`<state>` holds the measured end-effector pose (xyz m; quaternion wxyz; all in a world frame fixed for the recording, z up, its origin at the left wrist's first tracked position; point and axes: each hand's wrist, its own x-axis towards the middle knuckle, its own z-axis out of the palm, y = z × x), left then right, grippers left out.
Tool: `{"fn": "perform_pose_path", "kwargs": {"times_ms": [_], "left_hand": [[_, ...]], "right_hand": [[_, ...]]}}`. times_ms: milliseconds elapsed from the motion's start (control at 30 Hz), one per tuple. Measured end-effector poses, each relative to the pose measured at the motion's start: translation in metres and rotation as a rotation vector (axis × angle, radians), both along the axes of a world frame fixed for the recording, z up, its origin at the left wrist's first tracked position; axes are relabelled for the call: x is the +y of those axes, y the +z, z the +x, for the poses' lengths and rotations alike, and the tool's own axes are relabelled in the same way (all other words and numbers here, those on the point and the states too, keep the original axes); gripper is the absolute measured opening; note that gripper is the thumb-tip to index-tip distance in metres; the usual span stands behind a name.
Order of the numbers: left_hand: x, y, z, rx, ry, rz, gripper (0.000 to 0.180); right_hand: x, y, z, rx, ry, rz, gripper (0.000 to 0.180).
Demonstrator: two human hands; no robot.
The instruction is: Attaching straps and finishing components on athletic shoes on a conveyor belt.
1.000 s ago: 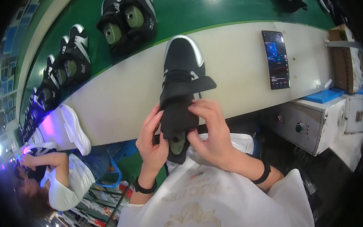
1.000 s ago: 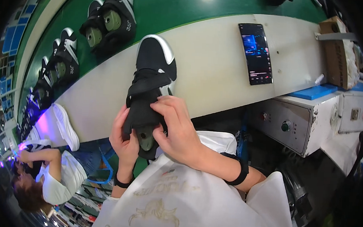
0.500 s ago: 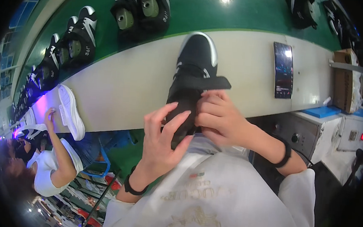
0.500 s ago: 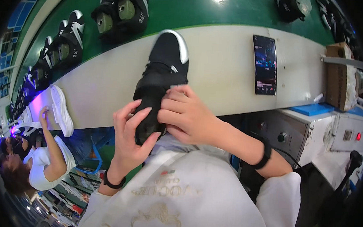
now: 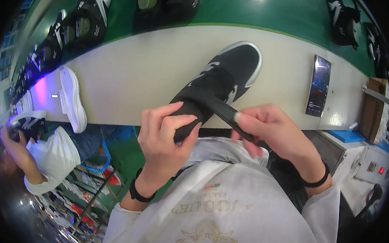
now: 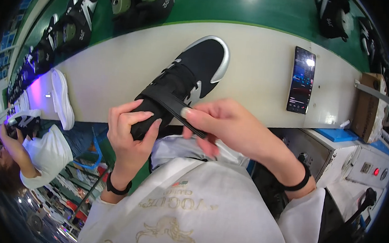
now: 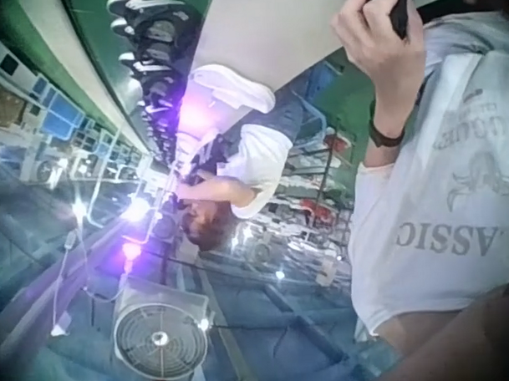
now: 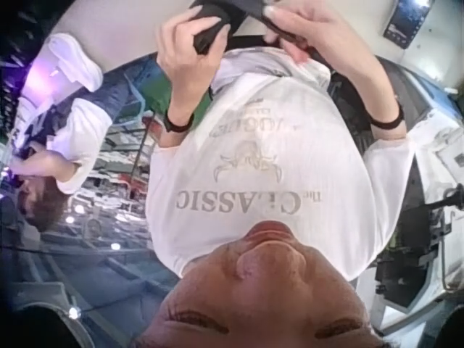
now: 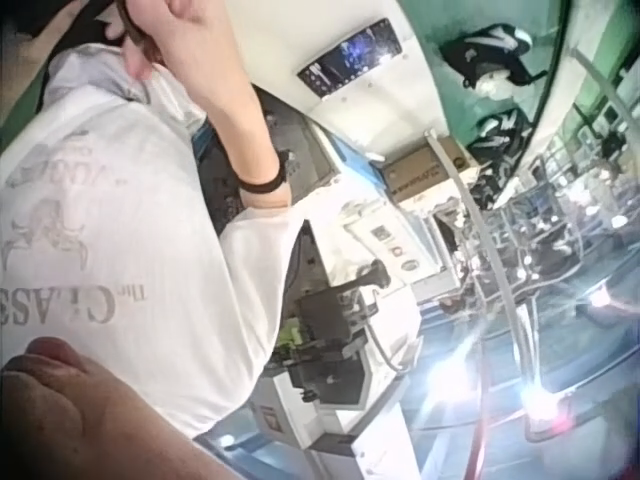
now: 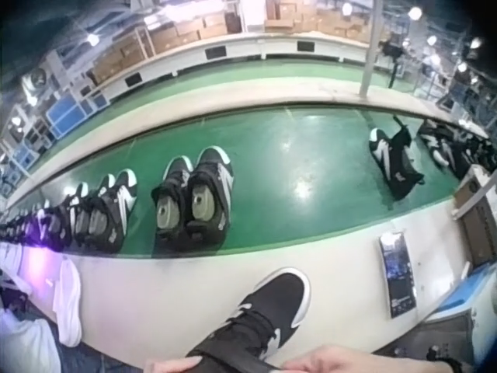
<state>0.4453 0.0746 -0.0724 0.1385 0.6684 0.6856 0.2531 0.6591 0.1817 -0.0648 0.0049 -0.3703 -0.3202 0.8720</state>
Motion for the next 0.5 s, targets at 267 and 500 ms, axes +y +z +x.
{"fn": "perform_pose_path", "kwargs": {"times_ms": [267,500], "left_hand": [[0.002,-0.003,-0.001,-0.012,-0.043,0.044,0.033],[0.01,-0.005,-0.012,0.015,0.068,0.088,0.025]], "right_hand": [[-0.095,-0.058,-0.049,-0.164,-0.166,0.083,0.04],[-0.054,-0.071,-0.066,-0.285,0.162,0.975,0.029]]}}
